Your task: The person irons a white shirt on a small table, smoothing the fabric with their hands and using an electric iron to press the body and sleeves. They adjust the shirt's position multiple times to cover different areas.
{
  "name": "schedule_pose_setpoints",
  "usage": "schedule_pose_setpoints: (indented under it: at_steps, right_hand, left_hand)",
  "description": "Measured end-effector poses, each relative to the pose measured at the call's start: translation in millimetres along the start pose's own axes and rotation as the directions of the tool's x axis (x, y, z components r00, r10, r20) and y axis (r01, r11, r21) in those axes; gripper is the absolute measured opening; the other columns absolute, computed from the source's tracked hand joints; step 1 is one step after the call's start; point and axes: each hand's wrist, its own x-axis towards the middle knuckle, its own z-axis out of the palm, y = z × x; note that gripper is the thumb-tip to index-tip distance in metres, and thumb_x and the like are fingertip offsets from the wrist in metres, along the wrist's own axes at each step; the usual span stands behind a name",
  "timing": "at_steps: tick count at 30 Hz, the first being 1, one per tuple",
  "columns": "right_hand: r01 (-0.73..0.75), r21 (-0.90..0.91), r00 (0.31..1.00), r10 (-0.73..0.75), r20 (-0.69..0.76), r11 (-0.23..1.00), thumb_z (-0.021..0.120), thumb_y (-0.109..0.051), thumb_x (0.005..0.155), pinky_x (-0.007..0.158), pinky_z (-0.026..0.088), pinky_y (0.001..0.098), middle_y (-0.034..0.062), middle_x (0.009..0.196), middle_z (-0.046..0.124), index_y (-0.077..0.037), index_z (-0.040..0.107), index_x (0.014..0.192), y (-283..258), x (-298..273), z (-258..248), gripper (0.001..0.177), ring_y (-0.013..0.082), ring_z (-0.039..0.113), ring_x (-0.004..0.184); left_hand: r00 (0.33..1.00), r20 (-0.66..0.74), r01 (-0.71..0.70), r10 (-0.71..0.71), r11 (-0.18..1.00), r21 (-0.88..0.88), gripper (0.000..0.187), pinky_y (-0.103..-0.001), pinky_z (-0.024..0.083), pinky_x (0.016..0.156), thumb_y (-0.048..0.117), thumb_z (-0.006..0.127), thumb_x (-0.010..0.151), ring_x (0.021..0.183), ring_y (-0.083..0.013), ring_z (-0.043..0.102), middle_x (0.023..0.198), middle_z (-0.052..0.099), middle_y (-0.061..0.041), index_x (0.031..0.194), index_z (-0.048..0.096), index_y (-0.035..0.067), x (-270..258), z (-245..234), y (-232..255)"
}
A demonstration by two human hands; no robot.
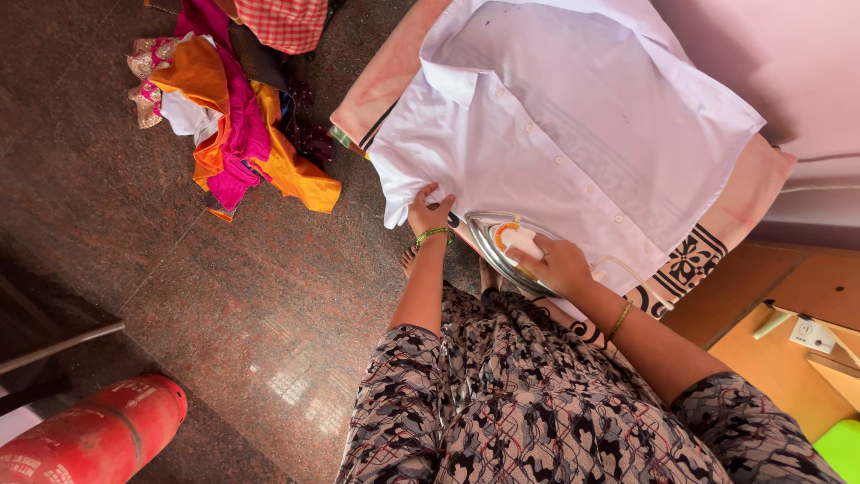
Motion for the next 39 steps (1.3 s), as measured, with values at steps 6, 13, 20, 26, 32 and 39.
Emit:
schedule_pose_setpoints:
  at_steps: [6, 13, 20, 26, 32, 39]
  right_hand:
    - [0.116, -0.069, 0.993, -0.115, 0.016, 0.991, 0.06, -0.072, 0.083, 0.06, 0.052, 0.0475, 0.0196, 0.066, 0.067, -0.003, 0.073, 0.089, -2.4, 2.1, 3.1, 0.071, 0.0375, 0.067, 0.061]
    - [-0.118, 0.016, 0.993, 0.119, -0.007, 0.993, 0.057, -0.072, 0.091, 0.061, 0.051, 0.0464, 0.0195, 0.065, 0.067, 0.0, 0.072, 0.09, -12.4, 13.0, 10.9, 0.074, 0.0347, 0.067, 0.06]
    - [0.058, 0.03, 0.998, -0.057, -0.021, 0.998, 0.062, -0.069, 0.084, 0.056, 0.053, 0.0454, 0.0182, 0.062, 0.067, -0.003, 0.074, 0.094, 2.2, 8.5, 3.5, 0.067, 0.033, 0.069, 0.057]
    - [0.076, -0.037, 0.997, -0.076, -0.013, 0.996, 0.061, -0.069, 0.085, 0.059, 0.053, 0.0454, 0.0195, 0.063, 0.067, -0.003, 0.073, 0.095, -3.8, 11.1, -0.5, 0.068, 0.0343, 0.068, 0.059]
    - [-0.048, 0.075, 0.999, 0.05, -0.022, 0.996, 0.057, -0.071, 0.086, 0.06, 0.053, 0.0445, 0.0195, 0.063, 0.069, -0.002, 0.072, 0.096, -22.6, 7.1, -3.0, 0.071, 0.034, 0.071, 0.06]
    - [-0.045, 0.038, 0.999, 0.045, 0.011, 0.998, 0.055, -0.071, 0.088, 0.059, 0.053, 0.0442, 0.019, 0.062, 0.069, -0.001, 0.071, 0.094, -25.6, 11.5, -2.1, 0.073, 0.0329, 0.071, 0.059]
  left_hand:
    - [0.999, 0.018, 0.028, -0.028, 0.999, -0.032, 0.044, -0.03, 0.058, 0.067, 0.015, 0.09, 0.071, 0.065, -0.0124, 0.067, 0.077, 0.074, -0.005, 0.112, 0.076, 0.013, -0.3, -5.2, 9.4]
    - [0.996, 0.0, 0.087, -0.087, 0.996, -0.023, 0.041, -0.031, 0.056, 0.067, 0.018, 0.088, 0.073, 0.064, -0.0118, 0.065, 0.077, 0.074, -0.002, 0.113, 0.076, 0.016, -5.5, -5.4, 16.5]
    - [0.996, -0.063, 0.045, -0.056, 0.986, -0.162, 0.037, -0.03, 0.049, 0.058, 0.012, 0.089, 0.073, 0.057, -0.0108, 0.053, 0.07, 0.068, -0.002, 0.109, 0.078, 0.013, -8.2, 3.5, 9.7]
    - [0.991, -0.061, 0.099, -0.115, 0.969, -0.228, 0.036, -0.028, 0.047, 0.054, 0.011, 0.088, 0.075, 0.054, -0.0083, 0.05, 0.066, 0.064, 0.001, 0.11, 0.079, 0.011, -12.5, 1.3, 17.2]
    - [0.976, -0.01, 0.187, -0.217, 0.861, -0.473, 0.037, -0.026, 0.051, 0.055, 0.003, 0.085, 0.078, 0.055, -0.0079, 0.058, 0.068, 0.068, -0.003, 0.114, 0.078, 0.008, -3.2, 8.3, 2.6]
    - [0.954, 0.04, 0.273, -0.298, 0.801, -0.533, 0.038, -0.022, 0.055, 0.068, -0.003, 0.084, 0.077, 0.074, -0.0078, 0.066, 0.091, 0.076, -0.002, 0.114, 0.079, 0.006, -0.6, -4.5, 2.1]
